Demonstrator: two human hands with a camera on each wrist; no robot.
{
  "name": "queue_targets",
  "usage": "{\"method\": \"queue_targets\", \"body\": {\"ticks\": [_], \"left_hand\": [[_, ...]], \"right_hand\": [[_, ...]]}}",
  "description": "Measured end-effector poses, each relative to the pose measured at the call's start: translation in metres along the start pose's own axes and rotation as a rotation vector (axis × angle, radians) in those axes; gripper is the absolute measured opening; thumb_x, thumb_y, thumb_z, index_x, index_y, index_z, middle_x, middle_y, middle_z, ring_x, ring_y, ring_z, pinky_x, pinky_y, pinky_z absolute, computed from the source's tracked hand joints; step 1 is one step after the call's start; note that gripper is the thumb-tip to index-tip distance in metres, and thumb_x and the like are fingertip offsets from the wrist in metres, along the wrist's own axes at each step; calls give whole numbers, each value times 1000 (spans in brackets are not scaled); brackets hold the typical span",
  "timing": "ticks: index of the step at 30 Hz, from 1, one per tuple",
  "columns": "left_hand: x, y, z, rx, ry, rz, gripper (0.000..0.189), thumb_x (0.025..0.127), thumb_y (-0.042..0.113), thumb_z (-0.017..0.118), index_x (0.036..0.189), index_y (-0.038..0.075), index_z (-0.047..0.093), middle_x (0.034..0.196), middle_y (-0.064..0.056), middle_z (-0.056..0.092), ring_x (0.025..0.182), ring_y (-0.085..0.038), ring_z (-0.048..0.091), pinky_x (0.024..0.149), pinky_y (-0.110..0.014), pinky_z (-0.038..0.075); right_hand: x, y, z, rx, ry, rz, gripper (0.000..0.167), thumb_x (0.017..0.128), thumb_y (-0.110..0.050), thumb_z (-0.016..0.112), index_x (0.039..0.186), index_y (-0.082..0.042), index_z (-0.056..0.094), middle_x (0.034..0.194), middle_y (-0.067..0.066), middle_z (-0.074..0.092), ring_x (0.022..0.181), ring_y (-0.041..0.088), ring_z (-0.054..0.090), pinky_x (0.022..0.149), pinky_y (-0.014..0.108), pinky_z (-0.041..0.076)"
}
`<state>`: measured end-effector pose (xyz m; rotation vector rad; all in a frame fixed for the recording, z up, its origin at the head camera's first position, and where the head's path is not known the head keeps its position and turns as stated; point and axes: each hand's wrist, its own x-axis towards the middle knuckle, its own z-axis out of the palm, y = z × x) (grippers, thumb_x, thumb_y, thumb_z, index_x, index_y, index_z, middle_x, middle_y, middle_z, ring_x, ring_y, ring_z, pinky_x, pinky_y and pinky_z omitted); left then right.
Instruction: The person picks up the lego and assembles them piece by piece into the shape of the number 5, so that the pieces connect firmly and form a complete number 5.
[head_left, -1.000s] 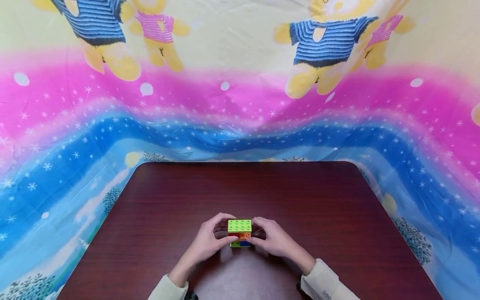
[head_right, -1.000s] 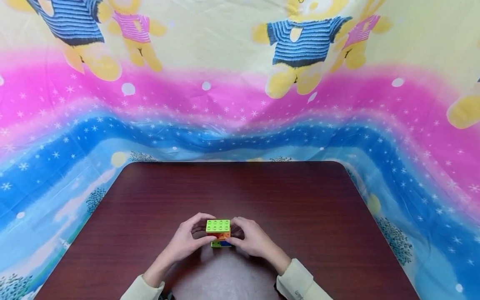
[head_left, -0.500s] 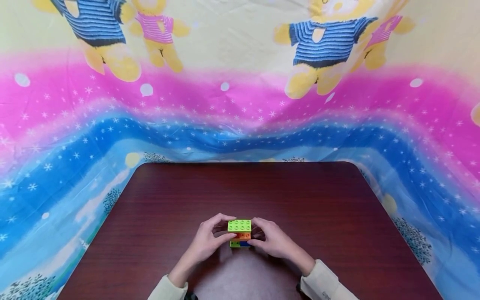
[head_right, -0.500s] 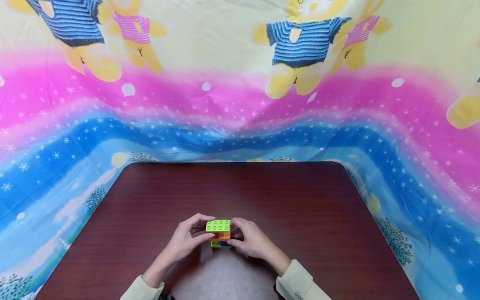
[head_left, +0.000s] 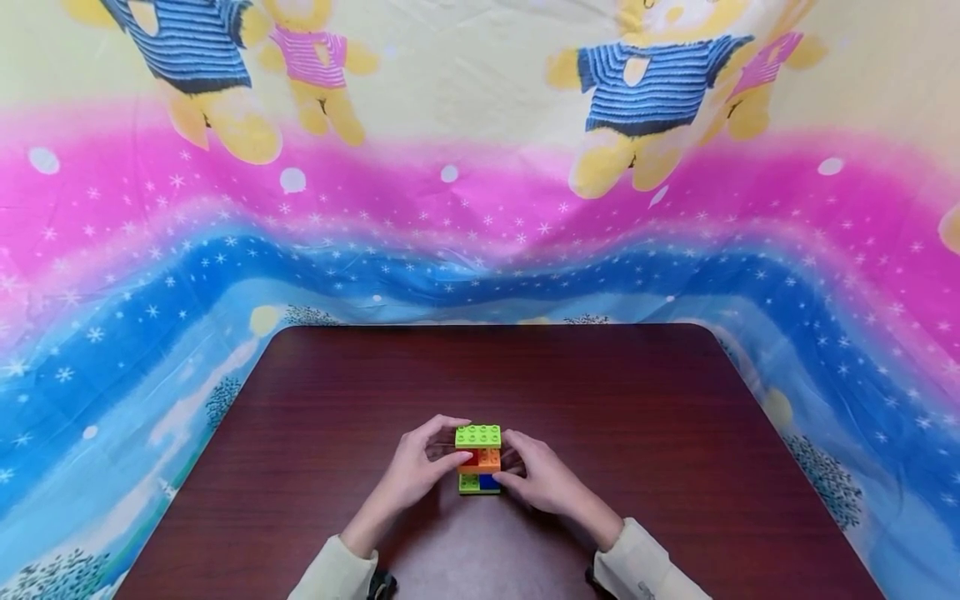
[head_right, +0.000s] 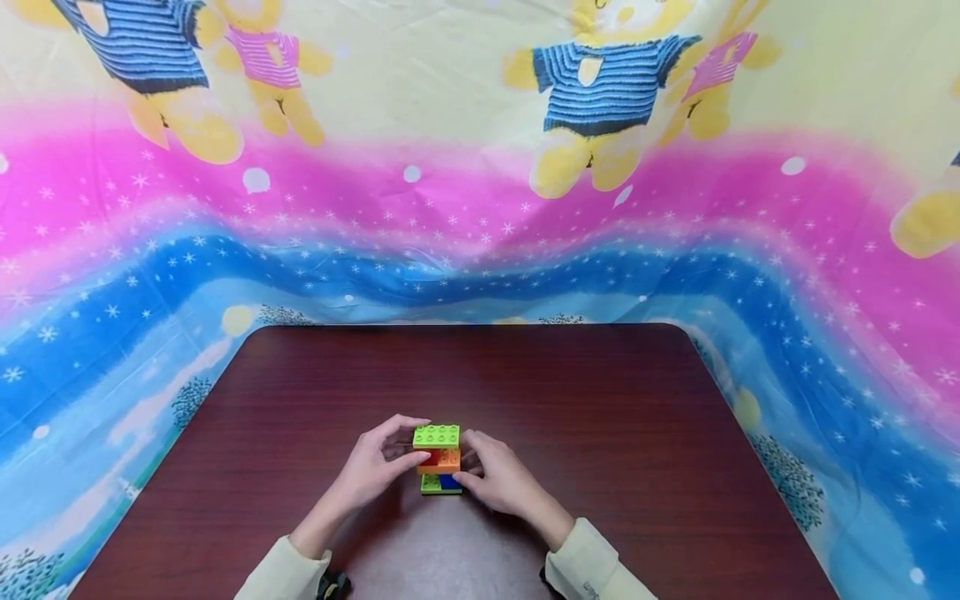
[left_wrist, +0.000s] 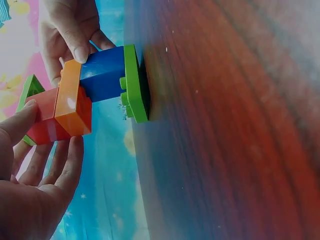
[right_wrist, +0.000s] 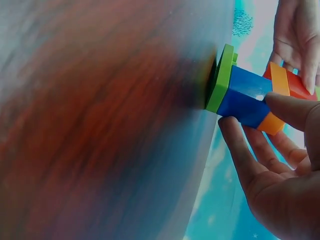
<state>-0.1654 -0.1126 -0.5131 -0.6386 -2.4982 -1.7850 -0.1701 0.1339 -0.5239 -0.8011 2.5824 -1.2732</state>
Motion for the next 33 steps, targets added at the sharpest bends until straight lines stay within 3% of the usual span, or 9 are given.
{"method": "queue_targets", "body": {"ticks": [5,15,23,33], "left_hand": [[4,-3,0,-1,4,4,45,92,18,79,134,12,65,125,-9,71,106,-21,73,90,-30,60],[13,-4,-2,41,11,-88,49,92,20,80,138,16,63,122,-1,72,106,-17,73,92,-29,60],[20,-9,-2,105,34,-88,49,93,25,79,139,20,63,121,-4,73,106,-22,72,93,-37,60],[29,-16,-3,124,33,-94,49,94,25,78,140,20,62,126,-4,71,107,-22,73,94,-37,60]], "right_hand": [[2,1,2,-1,26,-5,36,94,-6,76,126,-11,60,116,6,67,100,19,73,82,26,61],[4,0,2,-27,14,27,47,89,-2,79,129,-13,57,120,7,65,99,16,72,82,25,61],[6,-3,4,-10,17,11,53,86,5,79,132,-7,55,120,12,64,97,23,72,79,25,61],[7,2,4,-5,10,25,61,87,2,80,142,-3,52,126,14,62,99,24,73,79,23,61]]}}
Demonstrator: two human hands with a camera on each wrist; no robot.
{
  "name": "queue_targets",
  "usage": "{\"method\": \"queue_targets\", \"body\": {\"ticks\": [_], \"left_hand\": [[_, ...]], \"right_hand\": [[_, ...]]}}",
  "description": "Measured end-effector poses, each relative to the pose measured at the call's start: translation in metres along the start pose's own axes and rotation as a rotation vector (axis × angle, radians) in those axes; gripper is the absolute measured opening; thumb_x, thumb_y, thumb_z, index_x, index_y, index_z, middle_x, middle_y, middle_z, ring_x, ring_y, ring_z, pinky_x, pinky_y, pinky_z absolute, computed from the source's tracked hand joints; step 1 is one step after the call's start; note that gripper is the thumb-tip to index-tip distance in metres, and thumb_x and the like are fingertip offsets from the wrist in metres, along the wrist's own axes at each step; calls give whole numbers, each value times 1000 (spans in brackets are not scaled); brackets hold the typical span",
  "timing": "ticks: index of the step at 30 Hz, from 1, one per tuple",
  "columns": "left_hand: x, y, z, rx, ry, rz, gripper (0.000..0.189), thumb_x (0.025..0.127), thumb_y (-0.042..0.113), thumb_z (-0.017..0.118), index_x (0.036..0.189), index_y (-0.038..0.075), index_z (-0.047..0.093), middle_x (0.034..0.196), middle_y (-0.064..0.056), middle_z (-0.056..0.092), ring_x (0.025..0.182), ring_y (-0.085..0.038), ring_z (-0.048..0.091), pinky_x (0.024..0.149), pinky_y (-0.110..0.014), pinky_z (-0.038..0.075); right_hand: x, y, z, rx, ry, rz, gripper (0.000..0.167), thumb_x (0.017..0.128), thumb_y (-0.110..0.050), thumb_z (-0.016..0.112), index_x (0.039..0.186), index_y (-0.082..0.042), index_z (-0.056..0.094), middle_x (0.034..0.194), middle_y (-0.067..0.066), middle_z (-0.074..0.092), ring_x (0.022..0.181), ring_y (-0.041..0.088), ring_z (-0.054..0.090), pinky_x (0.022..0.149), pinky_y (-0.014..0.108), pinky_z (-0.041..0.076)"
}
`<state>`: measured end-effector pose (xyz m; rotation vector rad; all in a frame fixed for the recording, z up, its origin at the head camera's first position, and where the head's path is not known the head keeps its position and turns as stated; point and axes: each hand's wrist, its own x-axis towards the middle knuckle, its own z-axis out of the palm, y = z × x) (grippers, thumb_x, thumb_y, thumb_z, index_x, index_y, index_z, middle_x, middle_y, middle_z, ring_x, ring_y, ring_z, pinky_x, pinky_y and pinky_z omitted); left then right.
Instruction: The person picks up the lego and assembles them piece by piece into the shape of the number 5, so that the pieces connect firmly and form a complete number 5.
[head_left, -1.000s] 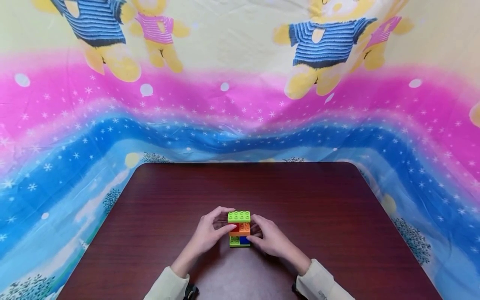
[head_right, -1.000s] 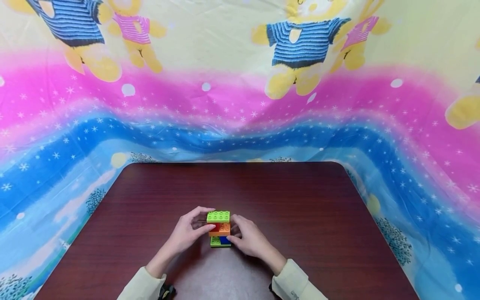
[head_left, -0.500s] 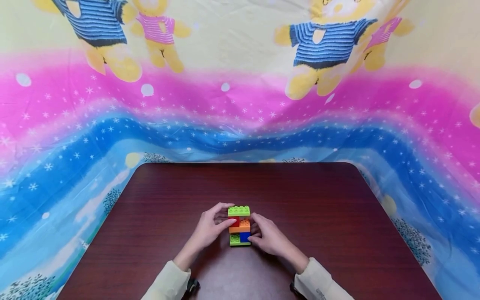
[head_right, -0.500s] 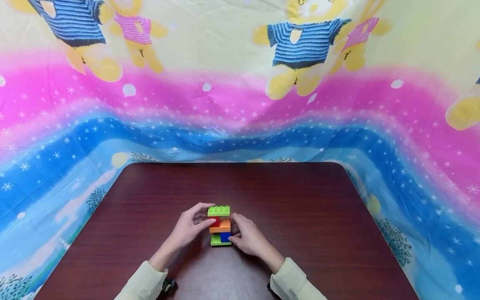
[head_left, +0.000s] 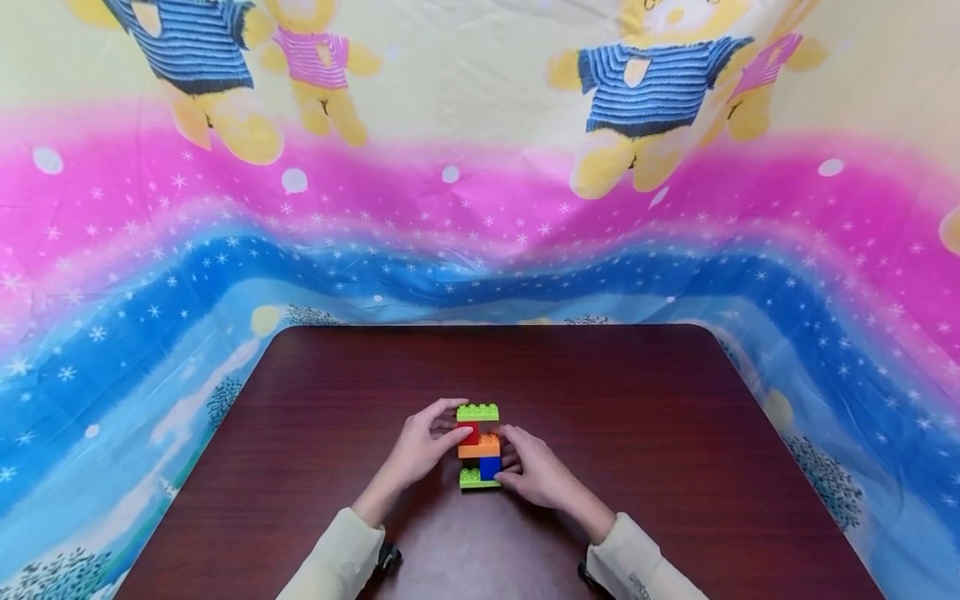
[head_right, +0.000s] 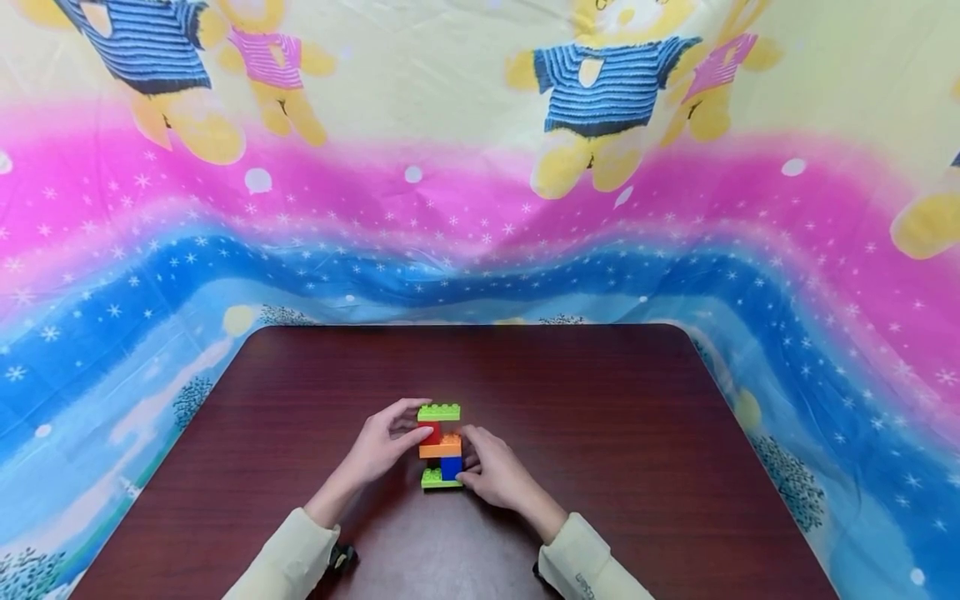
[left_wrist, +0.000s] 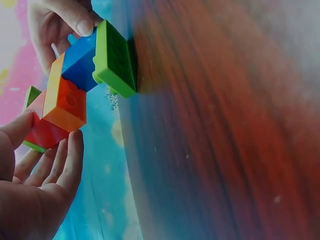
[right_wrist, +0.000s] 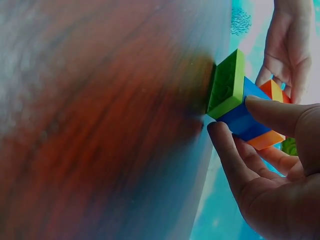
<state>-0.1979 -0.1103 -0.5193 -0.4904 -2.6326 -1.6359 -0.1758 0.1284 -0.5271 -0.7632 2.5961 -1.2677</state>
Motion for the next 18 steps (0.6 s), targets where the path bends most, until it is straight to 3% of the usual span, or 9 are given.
{"method": "queue_targets", "body": {"ticks": [5,8,12,18], "left_hand": [[2,1,-3,-21,-34,-1,53,95,24,77,144,29,58,141,-8,64,110,-23,72,93,-37,61],[2,1,-5,-28,-72,17,60,94,18,77,148,27,53,148,-10,57,113,-24,70,93,-37,61],[3,-1,-6,-36,-110,17,66,92,13,79,151,23,50,149,-7,56,116,-23,69,94,-36,60],[4,-4,-5,-60,-111,11,64,91,12,80,148,25,53,147,-3,56,118,-26,68,96,-38,60]], "right_hand": [[1,2,0,6,-11,14,67,88,2,79,147,-2,49,129,15,61,99,24,72,78,21,59],[2,3,-1,13,-16,20,68,88,1,79,148,-2,48,130,16,61,99,24,72,78,22,60],[2,3,-1,19,-19,30,68,89,0,79,149,-4,48,132,16,60,100,24,72,79,22,60],[1,5,-3,21,-22,38,68,89,-1,79,150,-6,48,132,16,61,100,23,72,79,24,60]]}}
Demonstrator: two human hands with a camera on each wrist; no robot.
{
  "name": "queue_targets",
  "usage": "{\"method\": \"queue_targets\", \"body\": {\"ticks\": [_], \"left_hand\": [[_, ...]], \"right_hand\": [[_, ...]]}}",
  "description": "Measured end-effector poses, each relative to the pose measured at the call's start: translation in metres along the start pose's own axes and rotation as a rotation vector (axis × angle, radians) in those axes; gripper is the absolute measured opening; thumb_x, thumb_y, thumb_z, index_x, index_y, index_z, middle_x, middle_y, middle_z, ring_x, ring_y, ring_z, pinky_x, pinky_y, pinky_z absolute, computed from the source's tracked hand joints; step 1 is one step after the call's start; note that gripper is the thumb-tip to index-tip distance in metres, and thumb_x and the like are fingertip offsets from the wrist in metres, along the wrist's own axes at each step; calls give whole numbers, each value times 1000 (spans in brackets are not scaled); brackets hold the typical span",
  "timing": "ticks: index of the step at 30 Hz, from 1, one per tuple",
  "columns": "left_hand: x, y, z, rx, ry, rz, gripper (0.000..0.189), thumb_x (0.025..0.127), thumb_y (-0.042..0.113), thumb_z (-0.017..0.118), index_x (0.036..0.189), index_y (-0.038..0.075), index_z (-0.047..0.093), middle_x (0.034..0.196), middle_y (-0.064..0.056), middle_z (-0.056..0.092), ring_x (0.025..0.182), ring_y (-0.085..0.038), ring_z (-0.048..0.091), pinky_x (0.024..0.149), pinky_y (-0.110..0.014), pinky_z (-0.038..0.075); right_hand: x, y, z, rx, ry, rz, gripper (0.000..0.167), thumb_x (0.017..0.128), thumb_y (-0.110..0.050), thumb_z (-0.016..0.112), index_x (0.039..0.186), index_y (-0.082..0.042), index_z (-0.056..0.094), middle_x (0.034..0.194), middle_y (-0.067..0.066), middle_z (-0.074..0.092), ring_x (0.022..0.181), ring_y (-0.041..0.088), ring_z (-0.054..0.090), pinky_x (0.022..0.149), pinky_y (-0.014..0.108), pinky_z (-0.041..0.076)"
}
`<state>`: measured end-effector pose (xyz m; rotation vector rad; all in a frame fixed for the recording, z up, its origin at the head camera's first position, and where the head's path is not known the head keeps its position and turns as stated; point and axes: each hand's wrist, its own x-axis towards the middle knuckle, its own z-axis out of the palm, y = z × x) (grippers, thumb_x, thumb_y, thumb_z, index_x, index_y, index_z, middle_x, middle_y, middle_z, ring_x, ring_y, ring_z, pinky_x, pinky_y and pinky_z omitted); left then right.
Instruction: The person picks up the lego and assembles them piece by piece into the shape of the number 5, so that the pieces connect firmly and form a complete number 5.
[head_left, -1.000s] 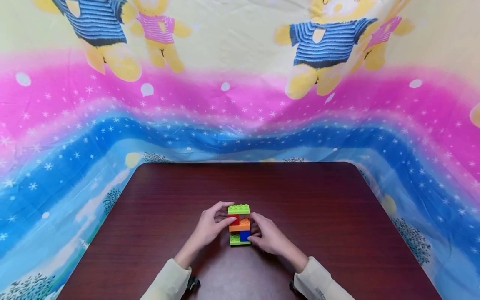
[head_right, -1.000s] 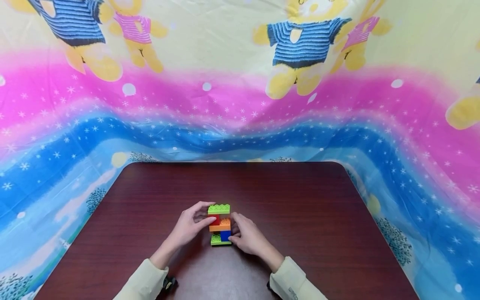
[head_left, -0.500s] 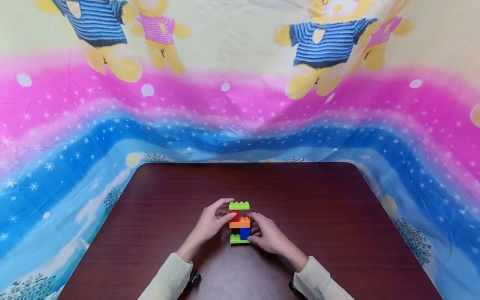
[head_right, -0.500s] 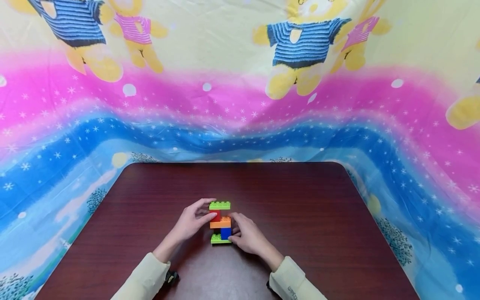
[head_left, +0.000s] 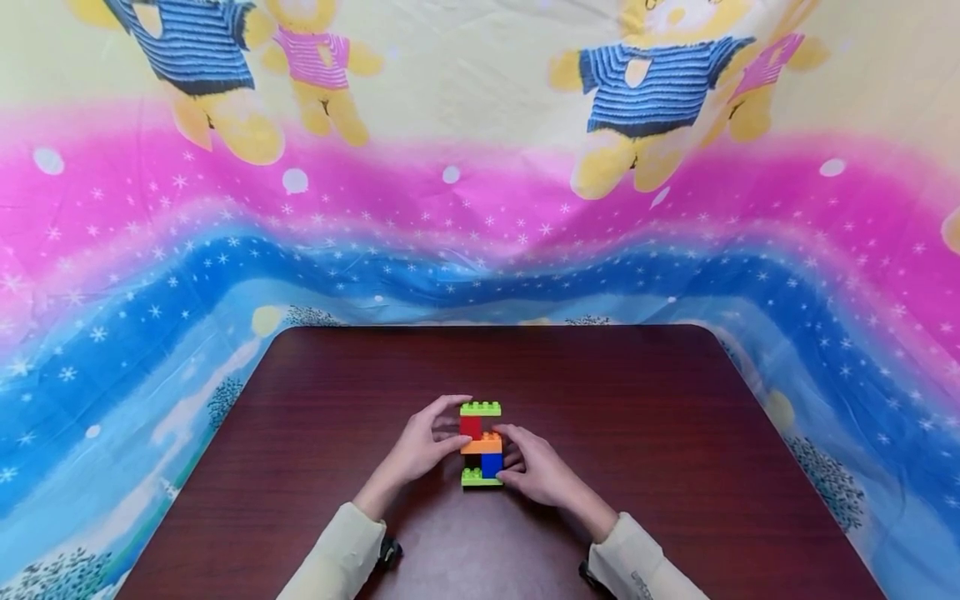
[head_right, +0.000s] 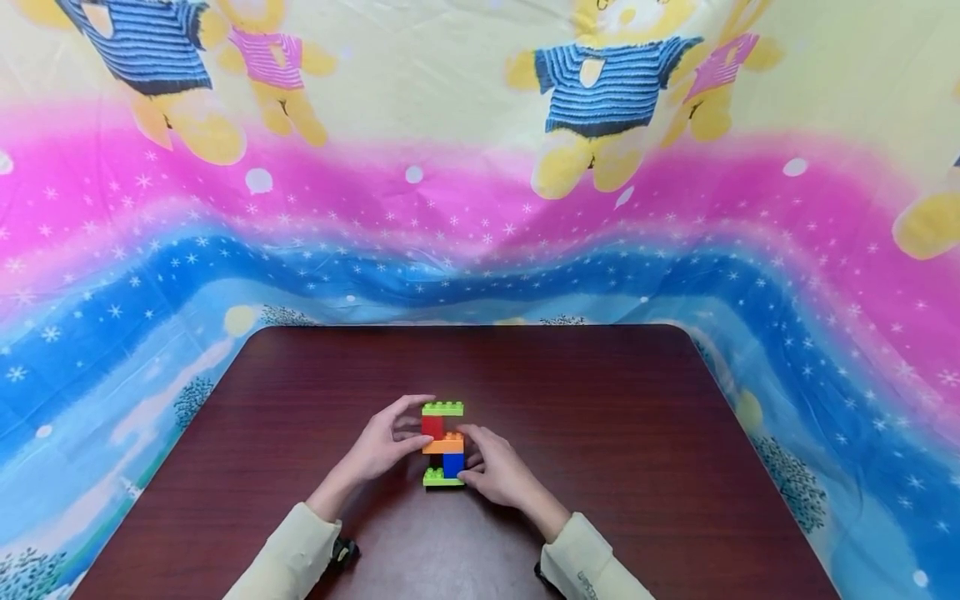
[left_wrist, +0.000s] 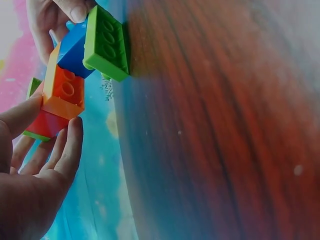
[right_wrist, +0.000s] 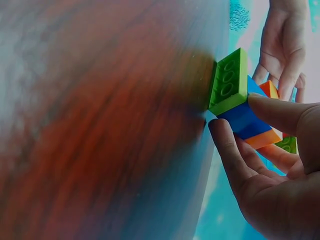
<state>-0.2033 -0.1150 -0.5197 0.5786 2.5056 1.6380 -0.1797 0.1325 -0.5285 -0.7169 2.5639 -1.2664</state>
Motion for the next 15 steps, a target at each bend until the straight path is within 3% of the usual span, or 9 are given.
{"method": "queue_targets", "body": {"ticks": [8,15], "left_hand": [[2,-4,1,-10,19,12,60,90,12,81,145,16,57,136,-6,59,118,-30,69,92,-37,61],[6,-7,3,15,23,-12,59,92,17,80,146,16,56,140,-6,59,118,-31,68,91,-35,61]], "right_hand": [[0,2,-1,17,-7,-2,68,90,-2,78,151,-8,48,137,16,60,100,23,72,80,25,61],[1,2,-3,36,-7,23,68,90,-4,78,151,-8,48,142,18,59,101,24,72,80,28,62]]}}
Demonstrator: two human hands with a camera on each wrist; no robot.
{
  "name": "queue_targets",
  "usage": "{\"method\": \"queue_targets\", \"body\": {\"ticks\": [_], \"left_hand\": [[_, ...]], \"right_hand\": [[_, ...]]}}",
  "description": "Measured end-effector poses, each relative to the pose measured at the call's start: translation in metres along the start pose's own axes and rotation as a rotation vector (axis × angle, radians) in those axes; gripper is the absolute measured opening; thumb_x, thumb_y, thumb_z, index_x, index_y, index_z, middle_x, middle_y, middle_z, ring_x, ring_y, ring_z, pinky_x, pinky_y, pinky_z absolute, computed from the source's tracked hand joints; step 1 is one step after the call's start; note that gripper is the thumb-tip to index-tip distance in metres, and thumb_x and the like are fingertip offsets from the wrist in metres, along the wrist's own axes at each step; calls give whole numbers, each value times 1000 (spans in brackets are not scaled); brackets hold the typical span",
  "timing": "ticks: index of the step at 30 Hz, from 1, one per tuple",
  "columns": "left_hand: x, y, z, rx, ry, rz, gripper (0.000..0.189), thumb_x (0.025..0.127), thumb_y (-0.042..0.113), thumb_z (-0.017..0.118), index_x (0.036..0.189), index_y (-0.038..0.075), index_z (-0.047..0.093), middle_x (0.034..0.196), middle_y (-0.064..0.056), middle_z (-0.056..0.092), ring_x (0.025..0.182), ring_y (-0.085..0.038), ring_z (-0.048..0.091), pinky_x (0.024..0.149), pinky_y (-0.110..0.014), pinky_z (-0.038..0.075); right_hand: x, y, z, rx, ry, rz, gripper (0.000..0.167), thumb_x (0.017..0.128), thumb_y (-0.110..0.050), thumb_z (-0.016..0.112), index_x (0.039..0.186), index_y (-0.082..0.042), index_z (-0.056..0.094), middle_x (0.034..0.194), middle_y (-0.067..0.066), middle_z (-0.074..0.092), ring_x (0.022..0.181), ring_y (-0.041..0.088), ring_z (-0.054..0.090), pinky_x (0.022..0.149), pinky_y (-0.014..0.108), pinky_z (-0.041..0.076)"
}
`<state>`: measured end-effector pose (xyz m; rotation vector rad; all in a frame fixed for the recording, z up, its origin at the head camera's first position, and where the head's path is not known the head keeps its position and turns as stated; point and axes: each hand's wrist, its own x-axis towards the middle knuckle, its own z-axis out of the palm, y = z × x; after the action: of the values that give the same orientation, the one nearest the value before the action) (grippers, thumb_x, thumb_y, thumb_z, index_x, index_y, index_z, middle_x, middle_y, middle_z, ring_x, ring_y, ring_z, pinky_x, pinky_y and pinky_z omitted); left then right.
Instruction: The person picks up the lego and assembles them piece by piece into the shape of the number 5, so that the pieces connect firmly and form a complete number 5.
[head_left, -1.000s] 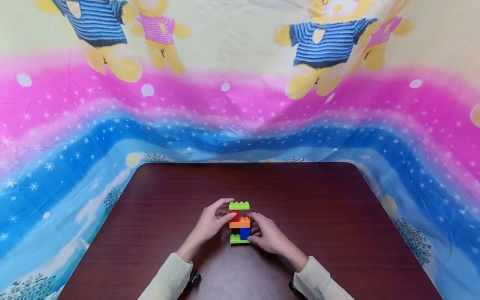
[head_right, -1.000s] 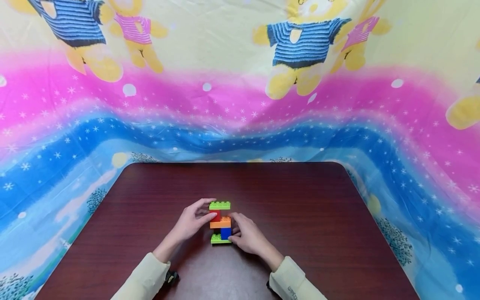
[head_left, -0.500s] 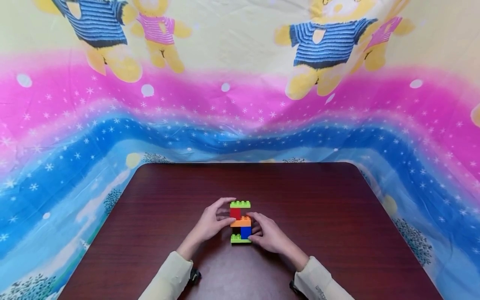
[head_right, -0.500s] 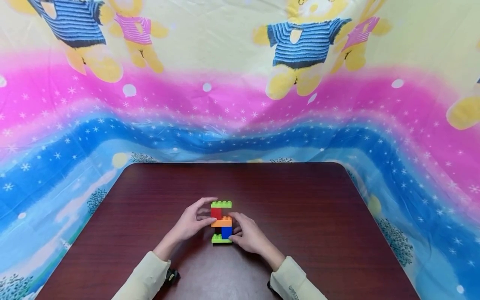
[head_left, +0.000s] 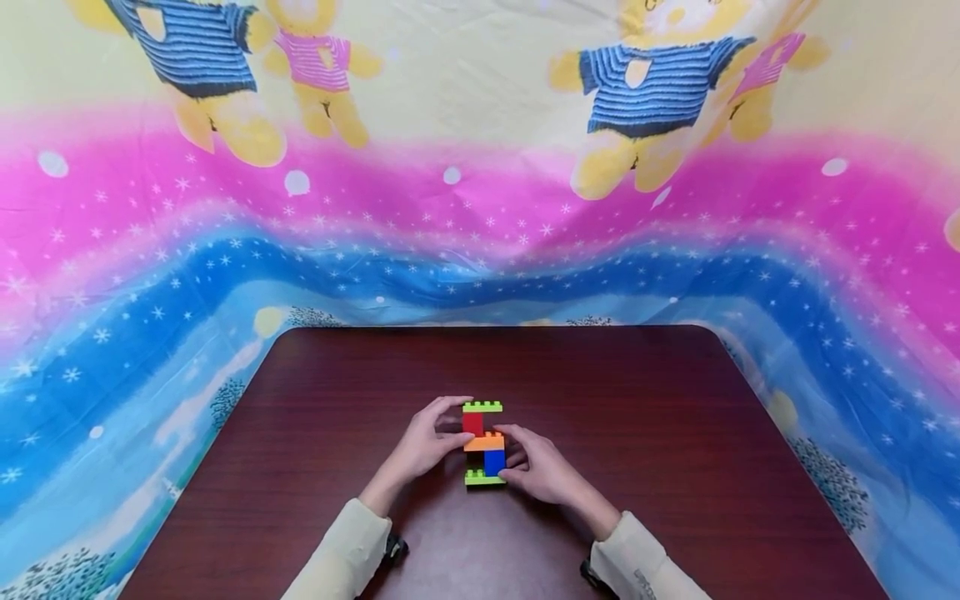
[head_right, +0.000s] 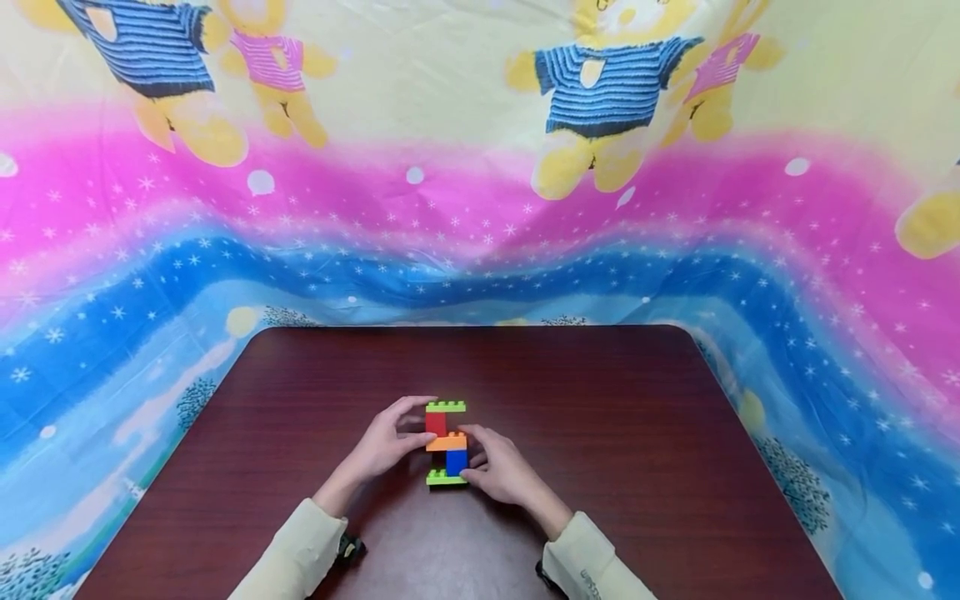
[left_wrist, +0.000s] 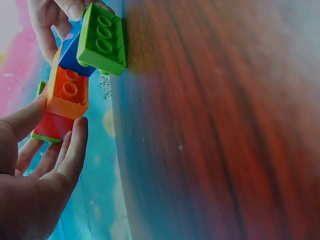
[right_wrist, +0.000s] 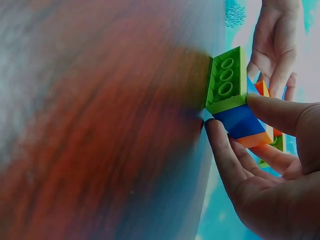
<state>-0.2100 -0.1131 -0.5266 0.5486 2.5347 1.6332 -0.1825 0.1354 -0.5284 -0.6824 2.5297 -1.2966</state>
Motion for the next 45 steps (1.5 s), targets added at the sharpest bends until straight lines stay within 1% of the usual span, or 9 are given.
{"method": "queue_targets", "body": {"ticks": [8,16,22,25,29,31,34,41,45], "left_hand": [[3,0,0,16,-28,-30,61,94,20,78,150,15,53,146,-9,57,122,-32,67,95,-40,60],[4,0,-2,48,-44,-47,60,96,20,75,151,14,51,153,-11,53,122,-32,67,98,-45,58],[7,-2,-1,55,-72,-36,58,99,20,72,152,11,49,150,-16,55,121,-33,68,98,-45,58],[8,-3,-1,51,-76,-44,58,99,18,72,152,11,49,147,-15,57,120,-33,67,99,-45,58],[9,-3,-2,60,-77,-47,58,99,16,72,152,10,49,143,-15,60,120,-32,67,99,-45,58],[10,-3,-2,68,-83,-48,58,99,17,71,152,10,48,143,-15,61,121,-32,67,100,-45,58],[10,-3,-1,76,-87,-53,57,99,18,71,152,10,49,143,-15,61,123,-32,66,101,-46,57],[12,-5,-2,50,-82,-66,55,100,18,70,150,8,50,141,-16,63,124,-33,65,103,-50,55],[12,-6,-3,42,-85,-69,55,100,19,71,150,8,50,141,-16,62,124,-33,66,103,-51,55]], "right_hand": [[-1,1,-1,5,-11,46,69,91,-7,79,152,-11,48,143,19,58,103,26,72,80,33,63],[0,3,-1,10,-16,44,68,92,-9,78,153,-9,47,142,20,59,103,25,72,79,34,62],[-1,6,-1,9,-13,43,68,93,-10,78,153,-7,48,141,20,60,103,25,72,78,31,62],[0,6,-1,2,-16,43,68,92,-11,79,152,-6,48,139,20,61,102,25,72,78,30,62],[2,5,-2,14,-26,85,68,92,-15,80,152,-7,49,138,17,62,103,24,71,82,34,62],[3,5,-2,21,-30,120,68,91,-16,80,152,-9,50,137,15,63,104,22,70,85,38,62],[3,5,-2,24,-34,147,69,91,-17,81,152,-9,50,135,14,63,103,22,70,88,41,62],[5,6,-1,4,-29,129,66,91,-16,81,150,-8,52,136,14,63,104,22,70,87,40,61],[7,7,-2,25,-45,151,66,92,-18,80,151,-9,51,134,12,64,103,20,69,88,41,61]]}}
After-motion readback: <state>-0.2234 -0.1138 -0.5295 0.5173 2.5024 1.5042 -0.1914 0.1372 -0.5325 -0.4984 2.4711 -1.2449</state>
